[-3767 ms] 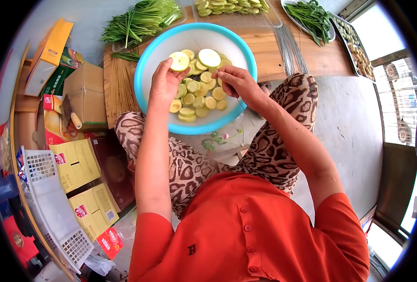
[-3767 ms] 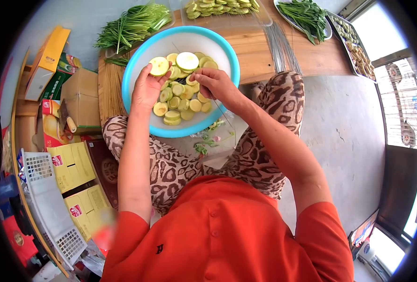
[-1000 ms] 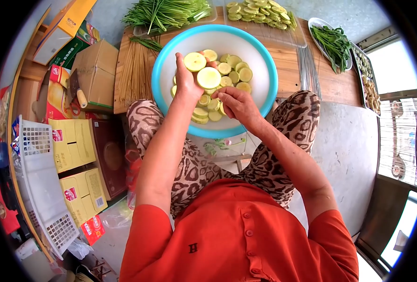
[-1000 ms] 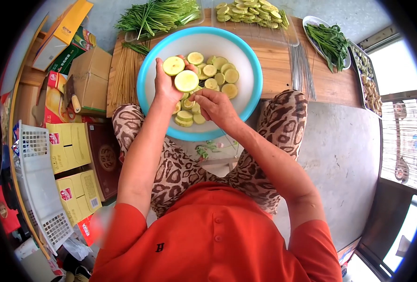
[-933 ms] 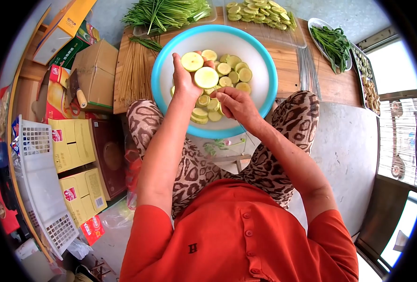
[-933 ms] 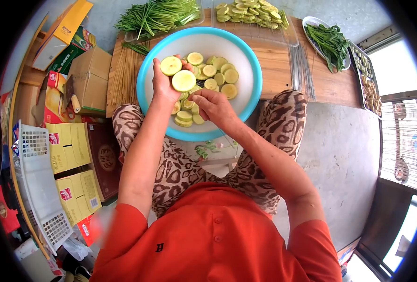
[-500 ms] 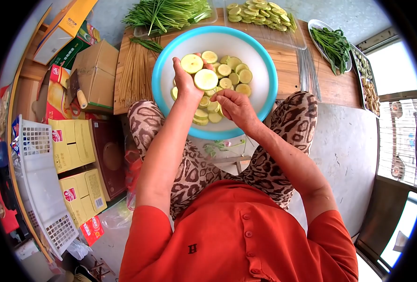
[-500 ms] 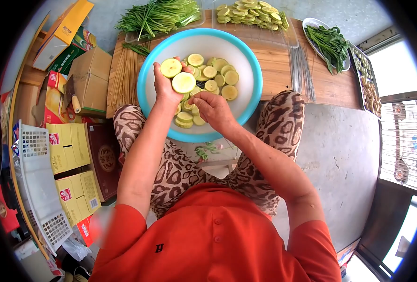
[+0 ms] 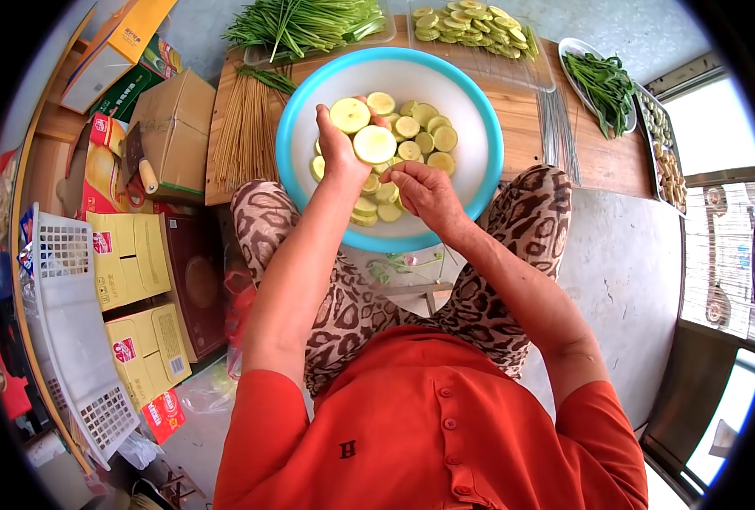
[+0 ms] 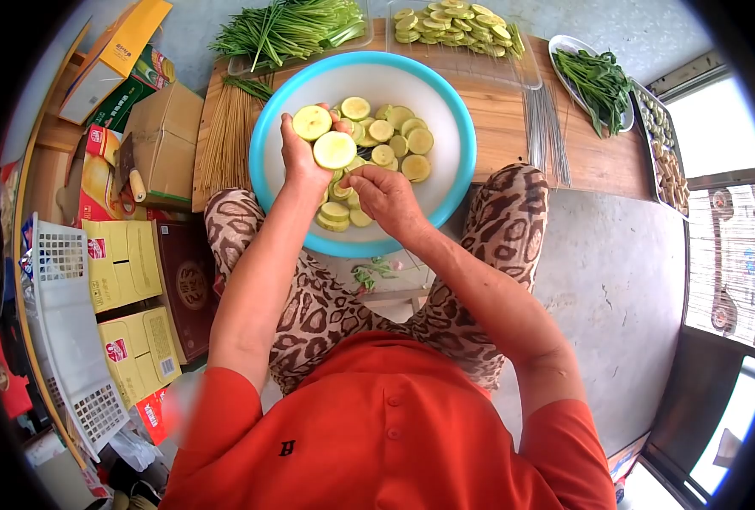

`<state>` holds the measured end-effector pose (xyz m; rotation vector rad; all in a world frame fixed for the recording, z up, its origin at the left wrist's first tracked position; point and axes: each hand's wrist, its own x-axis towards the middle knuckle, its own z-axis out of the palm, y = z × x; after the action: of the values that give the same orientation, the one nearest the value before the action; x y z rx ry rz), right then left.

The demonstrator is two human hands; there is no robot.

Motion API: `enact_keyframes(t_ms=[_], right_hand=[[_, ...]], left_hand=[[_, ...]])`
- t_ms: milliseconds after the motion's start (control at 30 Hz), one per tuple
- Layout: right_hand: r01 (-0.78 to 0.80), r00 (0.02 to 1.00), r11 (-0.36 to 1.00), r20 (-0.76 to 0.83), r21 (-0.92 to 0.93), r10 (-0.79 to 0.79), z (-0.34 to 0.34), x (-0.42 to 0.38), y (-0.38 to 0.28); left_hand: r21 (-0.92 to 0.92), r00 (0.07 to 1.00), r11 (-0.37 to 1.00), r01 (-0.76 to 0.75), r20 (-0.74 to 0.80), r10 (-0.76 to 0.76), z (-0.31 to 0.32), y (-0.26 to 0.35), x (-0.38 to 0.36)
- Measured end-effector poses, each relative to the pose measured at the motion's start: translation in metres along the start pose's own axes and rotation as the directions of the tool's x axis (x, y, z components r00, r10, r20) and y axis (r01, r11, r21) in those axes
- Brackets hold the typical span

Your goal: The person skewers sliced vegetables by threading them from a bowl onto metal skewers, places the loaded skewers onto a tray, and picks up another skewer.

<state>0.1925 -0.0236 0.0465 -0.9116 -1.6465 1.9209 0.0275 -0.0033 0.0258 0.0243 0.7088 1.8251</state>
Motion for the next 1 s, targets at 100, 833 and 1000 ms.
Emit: enact_keyframes(t_ms=[100,833,1000], right_hand=[[-0.004,1.000,1.000,0.008,0.013,0.004,0.000,0.000,0.000],[-0.047,0.999,0.998,0.025,0.031,0.046,-0.002,0.007,-0.003],[-0.042,0.998,0.999,0.047,0.011,0.041,-0.004,0.000,-0.009]], left_hand=[[-0.018,1.000,1.000,0.008,0.001,-0.008,-0.001,-0.001,0.000],[0.010,1.000,1.000,0.008,-0.009,-0.008,0.007,0.003,-0.004],[0.000,0.994,0.998,-0.062,-0.085,0.062,0.009,0.018,-0.002]])
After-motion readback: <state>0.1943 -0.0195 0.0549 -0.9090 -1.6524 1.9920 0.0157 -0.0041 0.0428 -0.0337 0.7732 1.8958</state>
